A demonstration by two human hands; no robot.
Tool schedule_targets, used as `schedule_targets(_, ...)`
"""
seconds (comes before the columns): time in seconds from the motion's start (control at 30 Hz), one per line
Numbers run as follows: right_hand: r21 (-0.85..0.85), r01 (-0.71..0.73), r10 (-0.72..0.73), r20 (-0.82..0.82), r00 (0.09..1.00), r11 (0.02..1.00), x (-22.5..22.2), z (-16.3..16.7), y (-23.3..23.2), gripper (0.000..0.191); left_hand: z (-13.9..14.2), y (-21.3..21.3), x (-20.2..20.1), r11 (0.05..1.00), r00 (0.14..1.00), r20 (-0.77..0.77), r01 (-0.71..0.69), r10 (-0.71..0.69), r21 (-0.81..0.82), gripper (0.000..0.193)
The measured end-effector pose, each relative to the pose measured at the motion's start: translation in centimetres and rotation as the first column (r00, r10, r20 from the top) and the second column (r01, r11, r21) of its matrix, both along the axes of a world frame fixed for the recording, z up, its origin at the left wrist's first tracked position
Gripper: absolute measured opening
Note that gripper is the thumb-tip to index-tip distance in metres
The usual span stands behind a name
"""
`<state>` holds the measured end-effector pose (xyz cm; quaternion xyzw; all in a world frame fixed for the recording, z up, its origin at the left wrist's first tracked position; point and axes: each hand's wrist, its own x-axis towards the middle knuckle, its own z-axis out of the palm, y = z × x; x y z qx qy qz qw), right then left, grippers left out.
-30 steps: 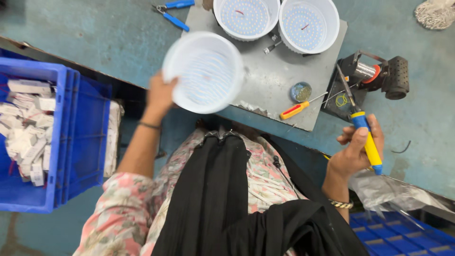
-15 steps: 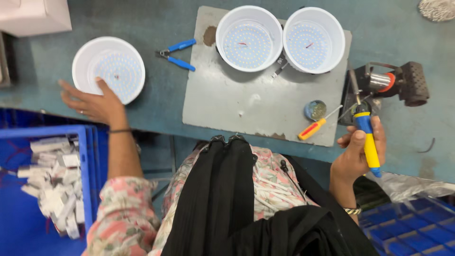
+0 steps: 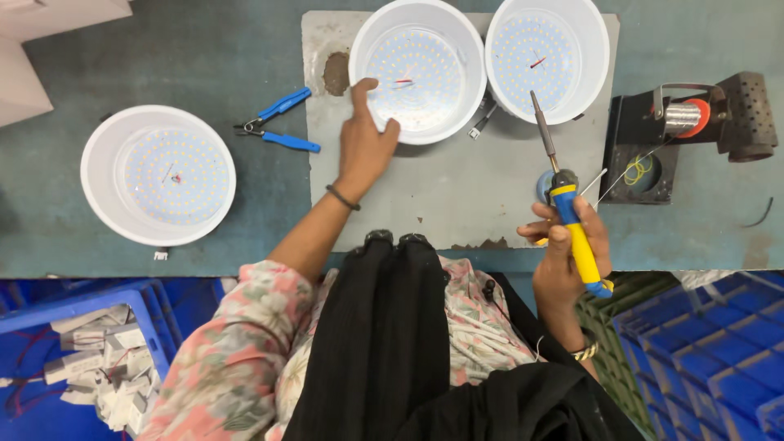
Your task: The person uses a screwdriver to open white LED light fixtures, then uses a soldering iron to attach wires to the LED boards. The person handles multiple fixtures, placing them on the table and working on each one sequentially.
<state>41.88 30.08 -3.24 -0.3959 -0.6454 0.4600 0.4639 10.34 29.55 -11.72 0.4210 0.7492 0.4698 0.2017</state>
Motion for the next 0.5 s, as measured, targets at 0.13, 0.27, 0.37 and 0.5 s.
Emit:
schedule_targets(0.13,-0.029,0.044,-0.044,0.025,0.999,0.999,-0.6,-0.7,0.6,0.037,-0.5,-2.6,-5.7,0.948,0.97,-0.101,0.189,-0.221,-0.255,0.062)
schedule_targets(0.27,0.056,-0.114,0.117,-0.058,0.991,0.992,-3.4,-3.1,1.1,0.03,0.8,-4.6,-7.9,0.895,0.87,-0.221,0.407,-0.44,-0.179,0.063)
schedule_targets(0.37,0.135,-0.212,0.202,0.087,0.976,0.968,-6.1,-4.6,1.9,0.031,1.4,-3.7,-6.2,0.871,0.876,-0.152,0.41,-0.459,-0.269,0.06)
schedule_targets(0.5,0.312,-0.326,0.2,0.374,0.906,0.892,-8.0,-5.1,4.2,0.05,2.3,-3.2,-2.4,0.973,0.806,-0.55,0.137,-0.219,-0.187,0.064)
